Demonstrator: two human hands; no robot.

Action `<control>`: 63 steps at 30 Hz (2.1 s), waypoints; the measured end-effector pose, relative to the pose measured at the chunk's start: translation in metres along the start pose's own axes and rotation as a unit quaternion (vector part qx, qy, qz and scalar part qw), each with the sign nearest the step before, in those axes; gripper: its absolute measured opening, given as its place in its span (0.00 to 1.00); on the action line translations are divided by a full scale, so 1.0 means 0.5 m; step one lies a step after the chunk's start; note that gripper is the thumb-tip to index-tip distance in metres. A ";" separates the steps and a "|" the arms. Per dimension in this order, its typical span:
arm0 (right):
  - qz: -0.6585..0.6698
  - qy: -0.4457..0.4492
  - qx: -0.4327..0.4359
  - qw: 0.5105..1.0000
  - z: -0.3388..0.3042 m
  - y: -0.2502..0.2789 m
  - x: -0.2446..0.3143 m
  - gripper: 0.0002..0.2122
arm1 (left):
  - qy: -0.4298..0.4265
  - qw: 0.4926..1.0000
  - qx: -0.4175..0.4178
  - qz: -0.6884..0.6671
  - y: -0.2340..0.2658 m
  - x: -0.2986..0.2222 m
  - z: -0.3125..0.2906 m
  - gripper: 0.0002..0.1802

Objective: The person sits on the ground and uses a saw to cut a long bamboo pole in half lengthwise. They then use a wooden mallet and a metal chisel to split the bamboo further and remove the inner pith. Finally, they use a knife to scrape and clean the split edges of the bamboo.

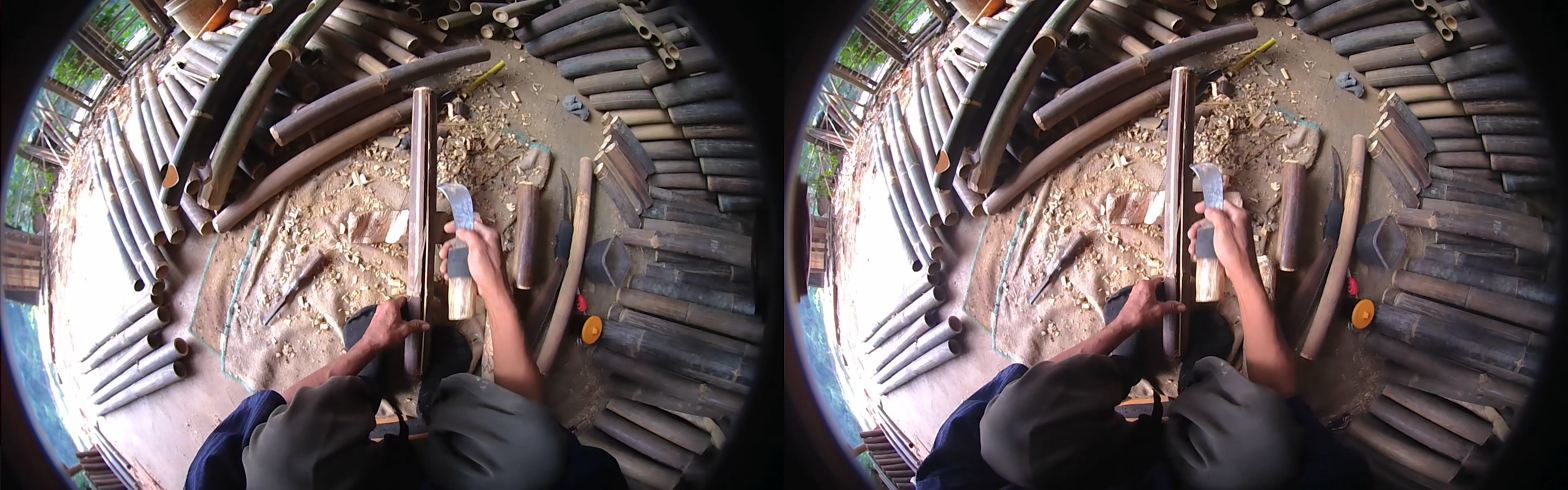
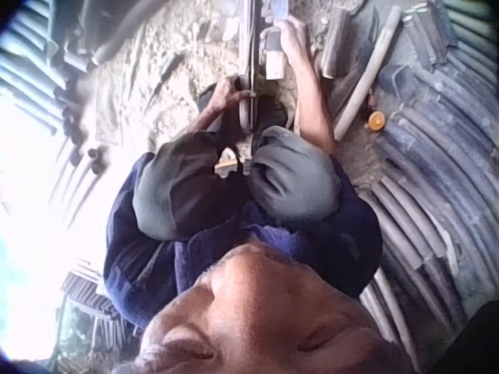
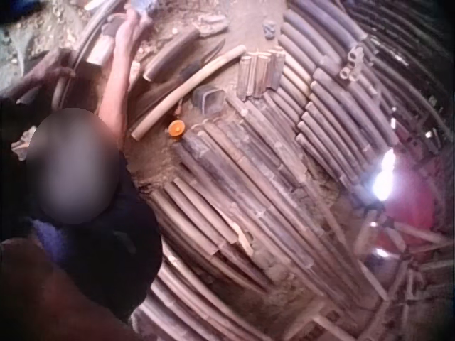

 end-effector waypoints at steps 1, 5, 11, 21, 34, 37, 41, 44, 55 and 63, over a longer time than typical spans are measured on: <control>0.001 0.001 -0.001 1.000 -0.037 -0.008 -0.019 0.15 | 0.005 1.000 -0.009 -0.003 0.004 0.010 0.000 0.33; -0.007 -0.044 0.015 0.999 -0.166 -0.027 -0.100 0.17 | -0.009 0.999 -0.022 0.026 -0.002 0.030 0.007 0.34; -0.066 -0.087 0.004 0.994 -0.221 -0.031 -0.137 0.16 | -0.007 0.999 -0.023 0.023 0.000 0.014 0.004 0.35; -0.044 -0.032 0.044 0.998 0.004 -0.037 -0.074 0.17 | 0.011 0.999 -0.003 0.033 0.003 0.012 0.005 0.38; 0.003 0.019 0.003 1.000 0.099 -0.038 -0.016 0.14 | 0.051 0.998 0.015 0.042 -0.006 0.026 0.003 0.37; -0.004 0.052 0.005 0.999 0.121 -0.046 -0.013 0.14 | -0.008 0.999 -0.013 0.029 0.003 0.012 0.005 0.37; -0.115 0.036 -0.024 0.992 0.185 -0.046 0.042 0.13 | 0.015 0.999 -0.003 0.045 0.007 0.017 0.009 0.38; -0.120 0.050 -0.059 0.990 0.195 -0.029 -0.006 0.13 | -0.023 1.000 0.004 -0.014 -0.005 -0.006 0.001 0.38; 0.082 0.017 -0.007 0.996 0.111 -0.045 0.001 0.14 | -0.005 1.000 0.000 0.012 -0.002 0.013 0.005 0.38; 0.067 -0.002 0.003 0.998 0.093 -0.045 -0.003 0.14 | -0.011 1.000 -0.005 0.025 0.002 0.011 0.001 0.39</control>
Point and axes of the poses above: each hand's wrist, its own z-axis towards the middle knuckle, its own y-axis out of the back of the hand, x = y × z, the point moved 7 cm from there along z, towards the middle knuckle, and after that the axes turned 5 degrees about -z, right-handed, at the moved point
